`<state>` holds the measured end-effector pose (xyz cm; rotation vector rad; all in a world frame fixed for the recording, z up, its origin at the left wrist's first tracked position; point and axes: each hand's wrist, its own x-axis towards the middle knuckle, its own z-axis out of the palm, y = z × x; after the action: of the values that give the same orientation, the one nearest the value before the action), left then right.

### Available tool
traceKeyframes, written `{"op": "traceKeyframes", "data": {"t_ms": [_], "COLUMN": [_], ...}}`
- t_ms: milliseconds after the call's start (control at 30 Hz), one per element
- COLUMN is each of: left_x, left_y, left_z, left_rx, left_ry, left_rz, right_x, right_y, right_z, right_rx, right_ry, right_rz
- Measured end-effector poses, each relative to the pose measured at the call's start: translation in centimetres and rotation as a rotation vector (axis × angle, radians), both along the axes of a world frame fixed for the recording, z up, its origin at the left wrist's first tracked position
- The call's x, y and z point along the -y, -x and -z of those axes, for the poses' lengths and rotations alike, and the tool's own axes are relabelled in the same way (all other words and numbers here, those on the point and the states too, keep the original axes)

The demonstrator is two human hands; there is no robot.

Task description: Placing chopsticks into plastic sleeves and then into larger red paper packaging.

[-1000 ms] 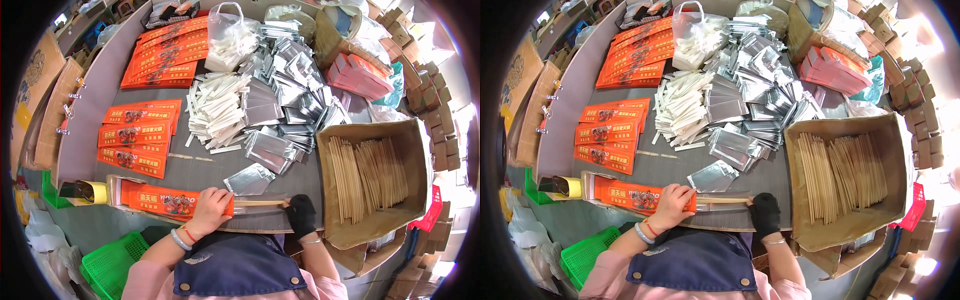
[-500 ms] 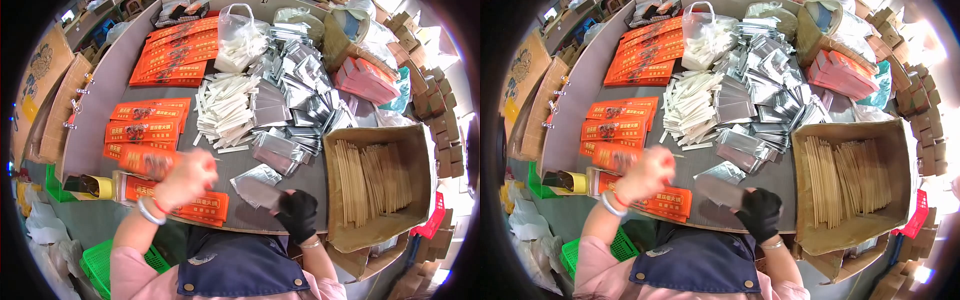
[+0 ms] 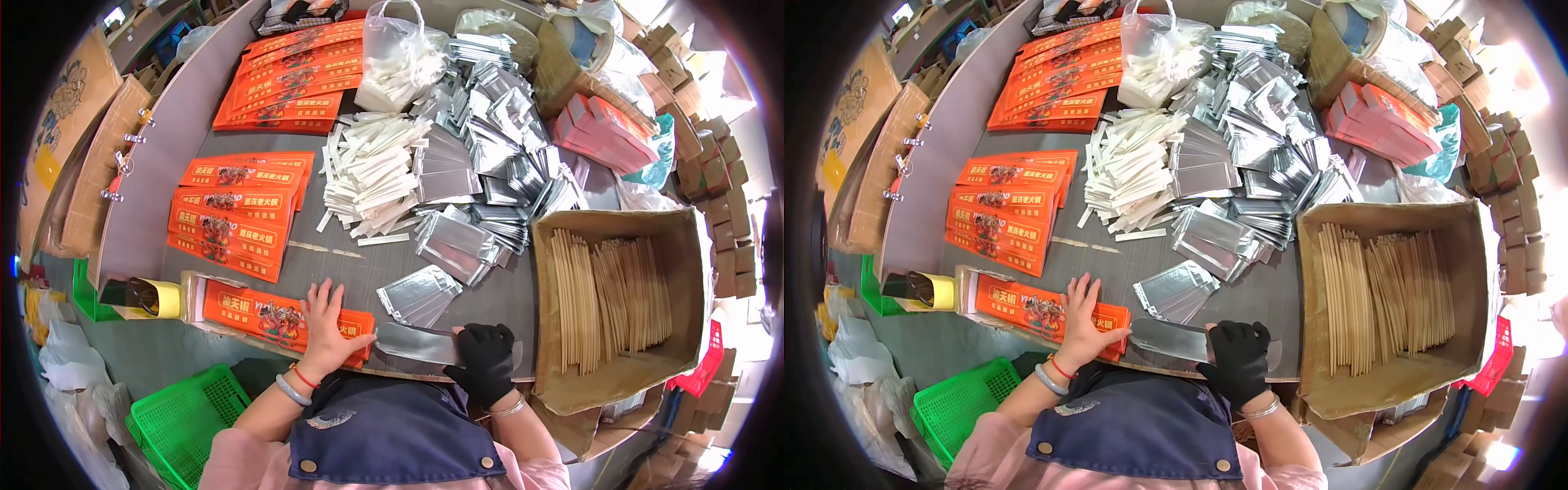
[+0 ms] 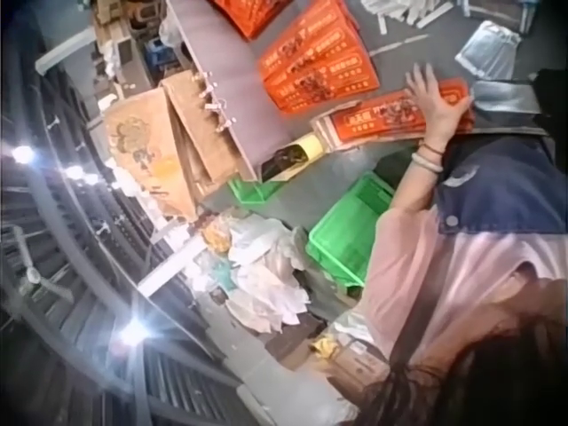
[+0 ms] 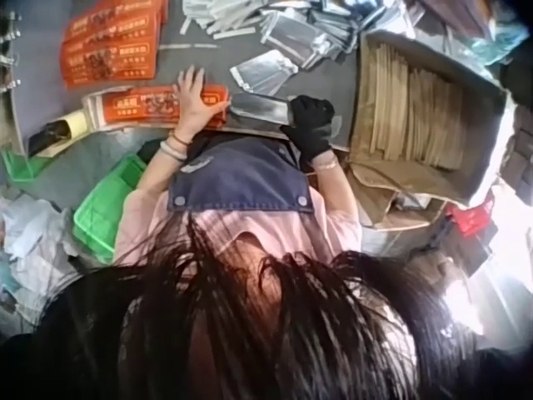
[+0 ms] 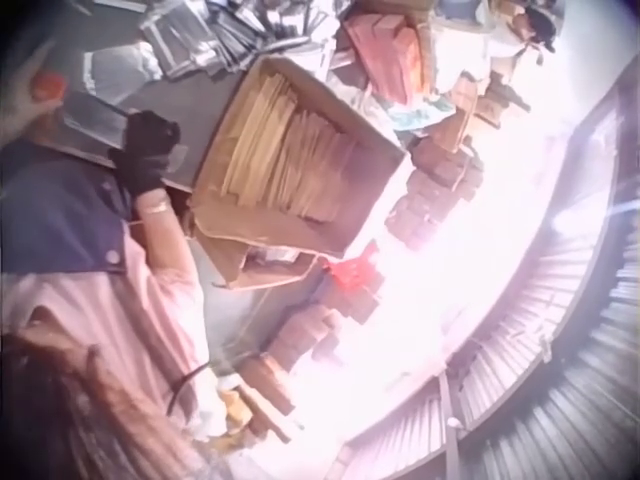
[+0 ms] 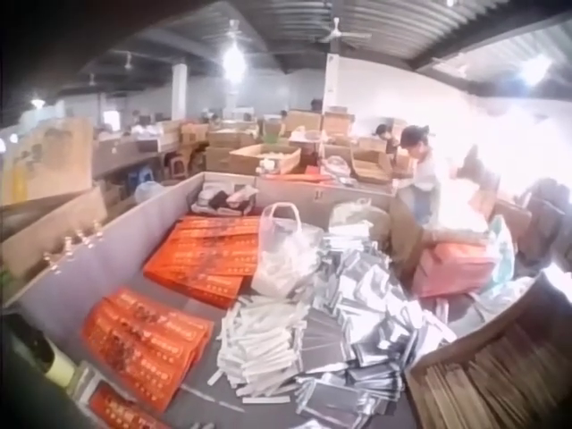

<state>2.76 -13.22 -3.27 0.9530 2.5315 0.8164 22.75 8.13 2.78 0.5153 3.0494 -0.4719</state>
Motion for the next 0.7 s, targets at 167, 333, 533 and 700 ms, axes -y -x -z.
{"op": "traceKeyframes", "data": {"t_ms": [167, 333, 533, 700], "left_x": [0.1, -1.8, -10.4, -10.3], "left_y": [-0.3, 2.0, 7.6, 7.9], "left_z": [0.2, -0.3, 2.1, 2.6], "left_rx": [-0.049, -0.078, -0.339, -0.525], "left_ry": [0.034, -0.006, -0.193, -0.140], "left_rz": [0.031, 0.213, 0.144, 0.212], "right_x": [3.8, 3.0, -8.4, -11.1], "right_y": [4.4, 4.7, -7.7, -11.9], "right_z": [3.4, 2.7, 5.0, 5.0], "right_rx": [-0.143, -0.317, -0.320, 0.076], "right_ry": [0.134, 0.099, -0.252, -0.296], "right_rz": [-0.105, -0.075, 0.673, 0.936]}}
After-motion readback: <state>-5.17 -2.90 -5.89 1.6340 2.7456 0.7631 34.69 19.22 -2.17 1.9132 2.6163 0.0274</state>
